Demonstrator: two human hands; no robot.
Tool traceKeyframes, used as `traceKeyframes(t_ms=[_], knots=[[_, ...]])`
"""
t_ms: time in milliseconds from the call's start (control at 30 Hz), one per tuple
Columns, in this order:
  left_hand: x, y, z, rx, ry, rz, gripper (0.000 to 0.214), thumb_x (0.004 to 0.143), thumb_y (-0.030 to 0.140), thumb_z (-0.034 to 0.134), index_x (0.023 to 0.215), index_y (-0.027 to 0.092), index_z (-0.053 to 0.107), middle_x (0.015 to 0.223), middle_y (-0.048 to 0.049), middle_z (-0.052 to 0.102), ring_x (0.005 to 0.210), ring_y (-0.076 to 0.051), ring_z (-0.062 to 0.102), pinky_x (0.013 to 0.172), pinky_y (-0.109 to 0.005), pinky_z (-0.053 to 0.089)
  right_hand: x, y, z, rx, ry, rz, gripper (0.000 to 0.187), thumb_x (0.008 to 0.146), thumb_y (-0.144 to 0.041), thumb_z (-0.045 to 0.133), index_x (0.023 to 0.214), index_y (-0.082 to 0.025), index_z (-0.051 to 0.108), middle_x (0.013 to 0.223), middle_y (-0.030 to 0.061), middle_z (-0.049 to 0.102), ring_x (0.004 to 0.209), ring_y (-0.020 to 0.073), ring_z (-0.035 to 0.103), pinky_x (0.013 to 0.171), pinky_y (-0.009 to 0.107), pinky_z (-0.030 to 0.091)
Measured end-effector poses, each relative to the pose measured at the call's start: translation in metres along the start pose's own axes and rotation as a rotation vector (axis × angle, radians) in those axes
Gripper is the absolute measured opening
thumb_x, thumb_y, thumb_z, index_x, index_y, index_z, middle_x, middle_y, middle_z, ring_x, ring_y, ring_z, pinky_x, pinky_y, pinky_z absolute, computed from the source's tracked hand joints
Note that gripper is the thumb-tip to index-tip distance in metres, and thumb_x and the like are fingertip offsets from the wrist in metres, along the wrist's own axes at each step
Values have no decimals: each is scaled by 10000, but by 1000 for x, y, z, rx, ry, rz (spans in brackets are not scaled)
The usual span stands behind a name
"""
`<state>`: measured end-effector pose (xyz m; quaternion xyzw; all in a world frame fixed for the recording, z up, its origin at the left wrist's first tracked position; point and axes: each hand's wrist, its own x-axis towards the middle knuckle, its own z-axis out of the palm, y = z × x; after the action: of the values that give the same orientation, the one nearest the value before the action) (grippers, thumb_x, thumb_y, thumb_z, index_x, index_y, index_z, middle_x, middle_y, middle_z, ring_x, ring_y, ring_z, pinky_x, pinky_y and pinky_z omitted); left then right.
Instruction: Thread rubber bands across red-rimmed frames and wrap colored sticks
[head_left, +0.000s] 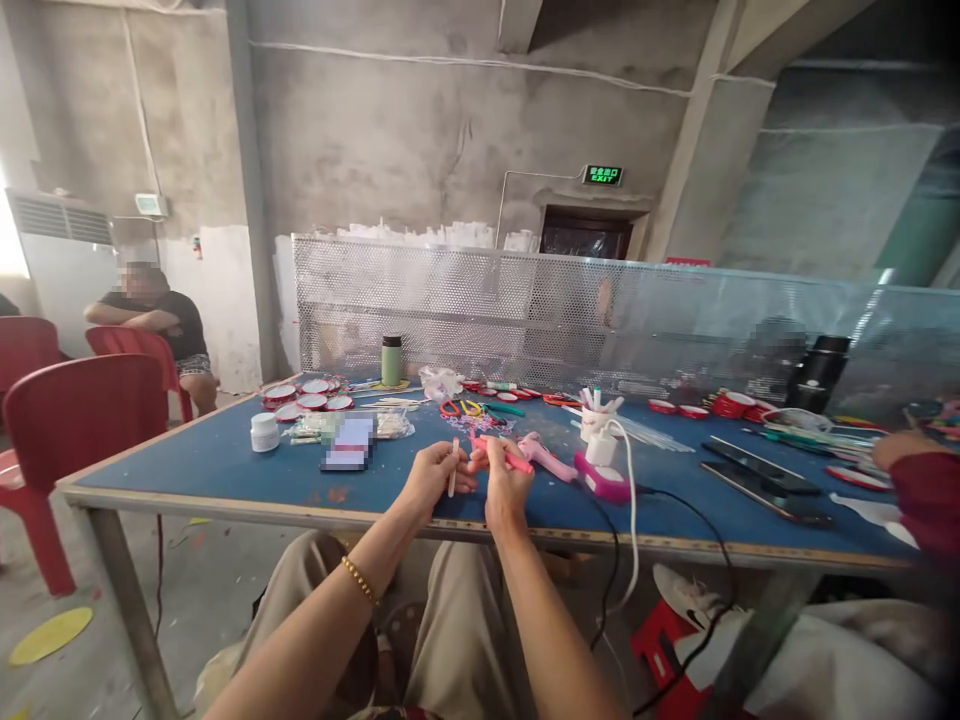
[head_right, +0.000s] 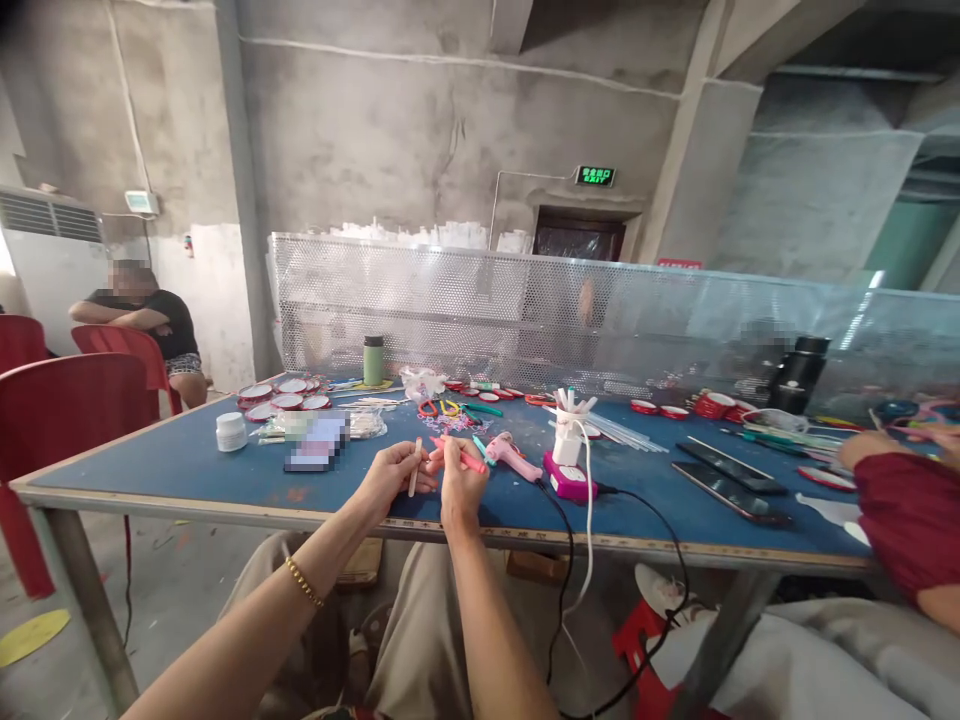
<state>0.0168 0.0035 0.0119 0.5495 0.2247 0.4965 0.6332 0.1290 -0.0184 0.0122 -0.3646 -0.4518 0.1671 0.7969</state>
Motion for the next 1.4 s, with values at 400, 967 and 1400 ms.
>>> traceKeyframes(t_ms=[400,967,1400], knots=[[-5,1,-6,-23,-73,30,481,689,569,761,880,165,582,680,-24,715,576,-181,705,610,-291,578,-7,-11,0,-106,-92,-82,203,889,-332,594,824,-168,695,630,-6,687,488,143,633,528,257,508],[-6,-2,-3,-13,-75,92,399,726,514,744,844,166,590,680,-4,680,554,-142,665,605,-267,566,-6,-13,6,-161,-147,-71,236,898,-375,576,787,-183,657,620,-2,689,478,135,633,482,232,515],[-6,-1,-2,3,-72,100,397,730,530,733,834,176,584,669,10,663,552,-137,650,608,-269,561,-6,-13,6,-166,-176,-98,245,911,-389,564,806,-185,650,632,-11,673,485,129,626,513,247,532]])
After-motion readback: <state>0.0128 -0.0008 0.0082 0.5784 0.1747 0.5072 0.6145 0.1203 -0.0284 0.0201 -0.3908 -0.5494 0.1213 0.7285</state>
